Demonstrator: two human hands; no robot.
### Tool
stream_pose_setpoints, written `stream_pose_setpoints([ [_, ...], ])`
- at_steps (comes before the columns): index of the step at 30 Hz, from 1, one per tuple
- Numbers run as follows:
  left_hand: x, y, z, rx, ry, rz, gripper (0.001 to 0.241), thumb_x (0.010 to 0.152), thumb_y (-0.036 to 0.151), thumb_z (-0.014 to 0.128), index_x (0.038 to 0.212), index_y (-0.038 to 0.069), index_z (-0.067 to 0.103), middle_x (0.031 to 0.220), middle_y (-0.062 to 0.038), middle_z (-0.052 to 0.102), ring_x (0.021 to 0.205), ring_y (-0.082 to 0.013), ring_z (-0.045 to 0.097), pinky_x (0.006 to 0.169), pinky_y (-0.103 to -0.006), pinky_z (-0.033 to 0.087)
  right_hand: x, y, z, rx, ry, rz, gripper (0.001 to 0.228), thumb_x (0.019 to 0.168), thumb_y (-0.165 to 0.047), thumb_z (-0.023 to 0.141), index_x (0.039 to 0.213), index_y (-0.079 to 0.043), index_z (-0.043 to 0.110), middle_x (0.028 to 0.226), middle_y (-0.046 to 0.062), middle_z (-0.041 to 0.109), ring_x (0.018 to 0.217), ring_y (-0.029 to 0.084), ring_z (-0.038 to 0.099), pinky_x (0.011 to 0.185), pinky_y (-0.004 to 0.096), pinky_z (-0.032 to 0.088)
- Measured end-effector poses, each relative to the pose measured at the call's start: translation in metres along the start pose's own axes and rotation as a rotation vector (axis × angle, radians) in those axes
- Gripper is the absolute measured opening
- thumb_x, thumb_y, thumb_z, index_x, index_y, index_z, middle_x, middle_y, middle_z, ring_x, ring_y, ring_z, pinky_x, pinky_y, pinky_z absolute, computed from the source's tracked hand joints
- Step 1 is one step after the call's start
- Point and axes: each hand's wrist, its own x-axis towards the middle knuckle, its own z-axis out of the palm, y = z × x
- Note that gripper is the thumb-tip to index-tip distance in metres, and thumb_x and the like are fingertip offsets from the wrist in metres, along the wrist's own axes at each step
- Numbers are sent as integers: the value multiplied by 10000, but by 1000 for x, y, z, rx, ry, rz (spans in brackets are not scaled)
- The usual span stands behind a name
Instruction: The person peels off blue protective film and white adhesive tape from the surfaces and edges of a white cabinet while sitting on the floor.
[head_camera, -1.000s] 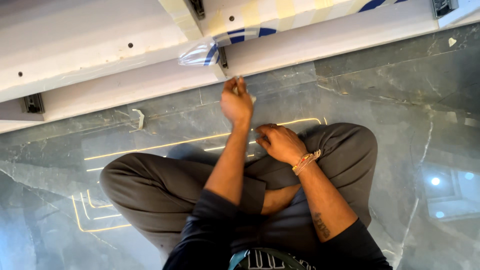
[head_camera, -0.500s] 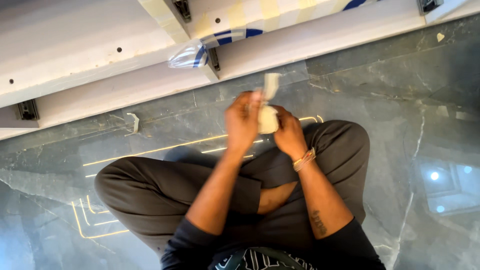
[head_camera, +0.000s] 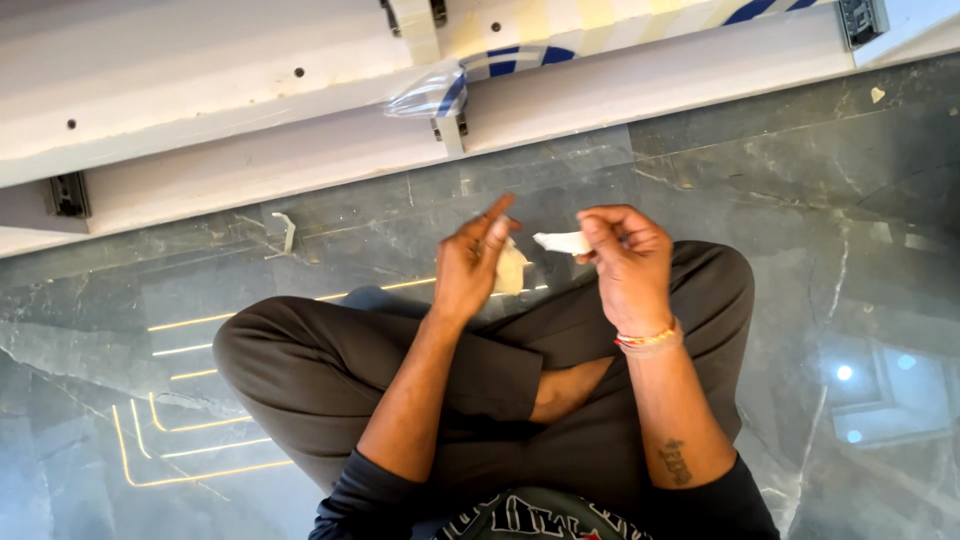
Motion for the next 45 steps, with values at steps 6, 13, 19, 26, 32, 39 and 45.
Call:
stream_pose_setpoints([
  [6, 3, -26, 2, -281, 215, -20, 428, 1106, 414, 541, 1068, 34, 735, 922, -10, 668, 828, -92, 595, 735, -271, 504, -23, -5, 21, 298, -178, 341, 197, 937, -20, 701, 1132, 6, 704, 927, 61, 722, 789, 132, 704, 734, 282, 603],
  [13, -3, -34, 6, -367, -30, -81, 342, 886, 244, 791, 1115, 56, 620, 1038, -40, 670, 927, -129, 631, 812, -291, 549, -15, 51, 45, -133, -12, 10, 199, 925, 74, 718, 1109, 13, 674, 1003, 76, 743, 850, 96, 716, 784, 248, 622],
  [19, 0, -32, 10, 135, 160, 151, 330, 1008, 176, 708, 1295, 12, 690, 1320, -91, 583, 1144, -209, 638, 966, -328, 543, -8, 52, 44, -445, 127, 18, 306, 918, 37, 754, 1201, -26, 656, 895, 122, 748, 733, 85, 686, 655, 215, 543],
  [26, 18, -50, -6, -641, 327, -204, 341, 1042, 379, 614, 1102, 47, 662, 941, -49, 691, 796, -134, 675, 706, -294, 574, 77, 56, 41, -287, -31, -67, 344, 1029, 28, 585, 1351, -95, 579, 1244, 68, 717, 1000, 100, 704, 795, 234, 615],
  [32, 28, -61, -5, -652, 361, -370, 307, 937, 313, 763, 1031, 51, 636, 889, -27, 671, 708, -92, 609, 597, -263, 498, 152, 81, 77, -718, -248, -410, 275, 981, -18, 679, 1252, -66, 688, 1230, 116, 689, 946, 186, 739, 827, 271, 626],
  [39, 33, -66, -3, -659, 412, -362, 284, 946, 280, 765, 1037, 41, 642, 902, -28, 677, 736, -88, 608, 633, -249, 493, 171, 83, 86, -739, -209, -691, 173, 907, -4, 739, 1073, -51, 743, 1050, 78, 750, 964, 259, 727, 843, 357, 596],
  [45, 37, -66, -3, -670, 425, -363, 257, 946, 257, 766, 1028, 51, 636, 895, -22, 673, 742, -86, 603, 645, -248, 497, 177, 84, 83, -887, -229, -829, 119, 885, -17, 750, 993, -58, 721, 1025, 72, 741, 951, 266, 705, 840, 375, 589],
])
